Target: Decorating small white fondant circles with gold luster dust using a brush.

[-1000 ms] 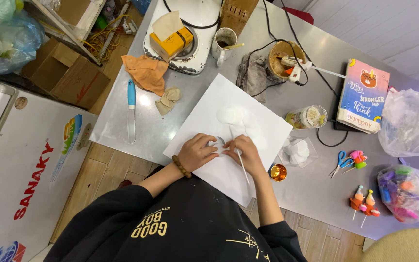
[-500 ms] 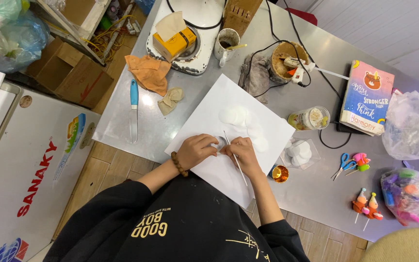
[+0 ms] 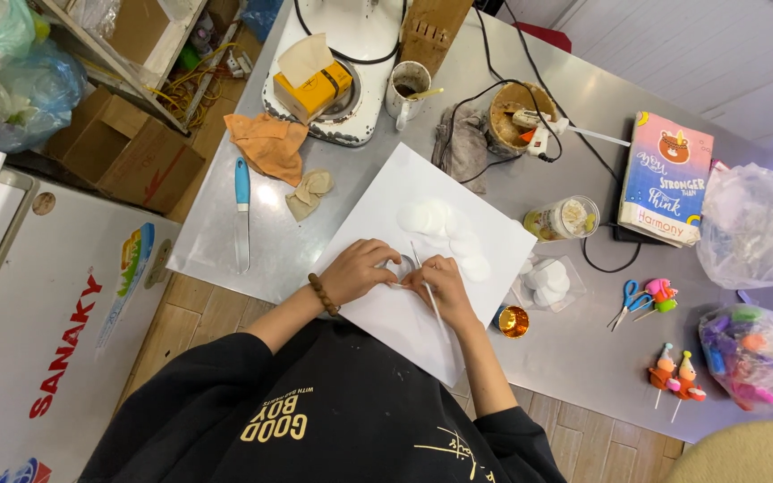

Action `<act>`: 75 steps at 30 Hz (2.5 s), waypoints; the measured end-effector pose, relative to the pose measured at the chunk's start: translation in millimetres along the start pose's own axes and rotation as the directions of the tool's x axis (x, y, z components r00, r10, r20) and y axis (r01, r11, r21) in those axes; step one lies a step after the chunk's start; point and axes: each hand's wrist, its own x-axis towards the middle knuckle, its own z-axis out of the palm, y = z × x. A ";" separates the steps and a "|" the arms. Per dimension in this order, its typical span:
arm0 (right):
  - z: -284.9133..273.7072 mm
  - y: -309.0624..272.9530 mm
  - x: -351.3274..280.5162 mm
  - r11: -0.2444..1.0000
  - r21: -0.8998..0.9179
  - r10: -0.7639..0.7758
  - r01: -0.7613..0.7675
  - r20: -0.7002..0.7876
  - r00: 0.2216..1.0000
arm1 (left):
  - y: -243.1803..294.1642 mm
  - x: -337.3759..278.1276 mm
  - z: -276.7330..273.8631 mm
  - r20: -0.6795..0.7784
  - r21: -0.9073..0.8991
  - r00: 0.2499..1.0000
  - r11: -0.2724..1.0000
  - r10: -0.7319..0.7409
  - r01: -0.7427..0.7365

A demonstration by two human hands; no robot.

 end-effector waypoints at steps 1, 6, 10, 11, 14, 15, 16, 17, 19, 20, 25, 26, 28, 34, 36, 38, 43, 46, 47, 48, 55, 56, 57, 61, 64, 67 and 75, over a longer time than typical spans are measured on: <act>-2.1 -2.8 0.8 1.000 -0.001 0.000 0.000 -0.002 1.000 | -4.1 0.0 0.9 0.001 0.000 1.000 1.000 0.002 -0.002; -18.8 -2.6 -5.2 0.986 0.082 0.151 -0.147 -0.034 0.988 | -9.2 8.3 -11.0 0.171 0.040 0.984 0.998 -0.058 0.052; -37.7 16.3 -24.4 0.968 0.069 0.248 -0.241 -0.113 0.962 | -11.6 9.9 -18.5 0.215 -0.027 0.971 0.994 -0.101 0.109; -44.5 18.2 -29.2 0.959 0.075 0.282 -0.274 -0.139 0.949 | -10.6 10.4 -20.2 0.210 -0.056 0.969 0.988 -0.128 0.143; -56.9 17.1 -41.7 0.936 0.084 0.353 -0.343 -0.237 0.905 | -9.0 5.7 -11.3 0.195 -0.065 0.973 0.988 -0.127 0.142; -60.0 15.7 -45.1 0.922 0.088 0.385 -0.377 -0.307 0.870 | -8.8 3.4 -6.0 0.181 -0.044 0.979 0.993 -0.098 0.108; -61.4 15.8 -48.0 0.922 0.088 0.385 -0.377 -0.308 0.870 | -6.1 2.3 -2.2 0.182 -0.044 0.979 0.993 -0.097 0.107; -62.9 15.8 -50.8 0.918 0.030 0.378 -0.394 -0.358 0.854 | -3.4 1.3 1.6 0.177 -0.013 0.980 0.996 -0.088 0.092; -64.1 14.6 -55.8 0.909 -0.027 0.370 -0.417 -0.410 0.834 | -0.8 0.5 4.9 0.175 0.014 0.982 0.997 -0.076 0.075; -63.5 13.8 -57.2 0.905 -0.033 0.369 -0.425 -0.437 0.820 | -1.5 0.9 4.2 0.177 0.026 0.981 0.997 -0.080 0.077; -62.4 9.0 -70.1 0.875 -0.030 0.406 -0.483 -0.499 0.766 | -5.1 6.3 -12.5 0.189 0.047 0.979 0.996 -0.081 0.073; -60.8 10.6 -72.9 0.867 -0.026 0.417 -0.497 -0.507 0.755 | -5.8 6.3 -15.3 0.171 0.007 0.980 0.995 -0.100 0.100; -59.7 7.7 -78.4 0.857 -0.025 0.428 -0.514 -0.522 0.738 | -5.0 6.0 -21.8 0.157 -0.038 0.981 0.992 -0.110 0.118; -43.5 -16.2 -94.0 0.844 -0.138 0.412 -0.519 -0.452 0.791 | 2.3 -5.9 -23.0 -0.006 -0.112 0.972 0.966 -0.236 0.234; -35.8 -35.7 -86.4 0.866 -0.187 0.357 -0.464 -0.418 0.836 | 0.6 -15.3 -5.0 -0.075 -0.169 0.962 0.954 -0.264 0.249; -26.3 -38.6 -82.6 0.881 -0.209 0.293 -0.425 -0.466 0.835 | 22.0 -14.6 8.1 0.024 -0.293 0.956 0.912 -0.294 0.288; -31.5 -94.0 -68.4 0.858 -0.320 0.154 -0.402 -0.586 0.796 | 97.2 36.4 -1.9 0.476 -0.485 0.851 0.741 -0.222 0.465; -35.2 -126.7 -87.7 0.780 -0.361 0.219 -0.512 -0.607 0.764 | 120.2 51.3 6.4 0.686 -0.377 0.708 0.751 -0.166 0.542; -36.3 -134.0 -100.2 0.784 -0.328 0.260 -0.527 -0.598 0.759 | 125.5 52.6 9.6 0.723 -0.392 0.667 0.687 -0.180 0.611; -37.3 -142.3 -114.2 0.786 -0.293 0.300 -0.544 -0.588 0.751 | 132.1 53.8 13.8 0.764 -0.395 0.617 0.619 -0.189 0.679; -70.4 -169.6 -296.5 0.544 -0.119 0.292 -0.831 -0.902 0.320 | 166.3 31.9 83.5 0.879 -0.311 0.473 0.678 -0.061 0.666; -75.7 -172.5 -329.4 0.530 -0.027 0.268 -0.848 -0.943 0.198 | 168.6 21.8 103.5 0.878 -0.293 0.474 0.703 -0.071 0.648; -80.5 -176.0 -362.8 0.521 0.064 0.238 -0.851 -0.969 0.073 | 170.5 12.8 125.0 0.875 -0.276 0.478 0.727 -0.081 0.629; -95.2 -197.2 -506.4 0.369 0.210 0.130 -0.905 -0.976 -0.174 | 161.6 -44.9 255.3 0.830 -0.378 0.557 0.760 0.024 0.529; -89.5 -205.4 -619.0 0.221 0.284 0.091 -0.933 -0.958 -0.270 | 170.7 -75.3 346.9 0.764 -0.616 0.629 0.450 0.141 0.647; -73.9 -239.2 -694.0 0.003 0.522 0.160 -0.853 -0.842 -0.515 | 235.2 -63.7 380.0 0.773 -0.583 0.619 0.537 0.137 0.610; -179.5 -431.7 -766.8 -0.484 0.516 -0.413 -0.706 -0.847 -0.335 | 399.0 -15.0 379.4 0.799 -0.574 0.443 0.736 0.406 0.360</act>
